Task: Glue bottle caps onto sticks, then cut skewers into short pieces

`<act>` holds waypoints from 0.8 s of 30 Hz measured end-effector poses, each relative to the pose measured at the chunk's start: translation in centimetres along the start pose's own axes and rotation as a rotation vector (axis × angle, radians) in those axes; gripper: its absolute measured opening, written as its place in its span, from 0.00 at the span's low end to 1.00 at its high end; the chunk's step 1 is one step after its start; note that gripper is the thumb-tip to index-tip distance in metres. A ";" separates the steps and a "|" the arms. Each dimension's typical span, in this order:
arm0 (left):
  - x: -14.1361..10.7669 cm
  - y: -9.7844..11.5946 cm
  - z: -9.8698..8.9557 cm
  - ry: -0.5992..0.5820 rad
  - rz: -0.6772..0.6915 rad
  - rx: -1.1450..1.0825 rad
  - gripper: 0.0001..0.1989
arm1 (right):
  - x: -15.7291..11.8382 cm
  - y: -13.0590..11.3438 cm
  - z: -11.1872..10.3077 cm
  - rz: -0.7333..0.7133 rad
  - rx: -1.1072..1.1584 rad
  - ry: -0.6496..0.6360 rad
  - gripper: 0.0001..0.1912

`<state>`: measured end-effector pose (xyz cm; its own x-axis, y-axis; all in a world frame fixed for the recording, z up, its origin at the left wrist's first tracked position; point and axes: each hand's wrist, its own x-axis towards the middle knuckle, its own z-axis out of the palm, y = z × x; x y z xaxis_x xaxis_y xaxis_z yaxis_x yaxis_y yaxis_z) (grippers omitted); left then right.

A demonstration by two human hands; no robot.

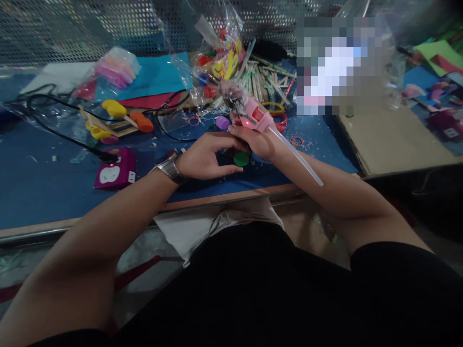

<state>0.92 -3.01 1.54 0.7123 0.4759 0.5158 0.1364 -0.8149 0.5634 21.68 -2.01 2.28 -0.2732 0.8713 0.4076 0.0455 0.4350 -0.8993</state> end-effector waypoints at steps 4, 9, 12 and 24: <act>0.1 0.0 -0.2 0.013 0.011 -0.041 0.21 | 0.3 0.3 0.4 0.025 0.096 -0.031 0.26; 0.2 0.0 -0.2 0.029 -0.003 -0.082 0.20 | 0.0 -0.4 0.8 0.062 0.176 0.014 0.22; 0.2 0.0 -0.2 0.025 0.005 -0.090 0.20 | 0.1 -0.4 0.9 0.081 0.197 0.024 0.22; 0.3 -0.3 -0.8 0.211 -0.163 -0.329 0.25 | -0.4 -0.2 1.0 0.125 0.338 0.075 0.31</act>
<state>0.56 -2.35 2.05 0.5384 0.6751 0.5044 -0.0160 -0.5902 0.8071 20.85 -2.68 2.18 -0.2137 0.9327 0.2905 -0.2492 0.2355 -0.9394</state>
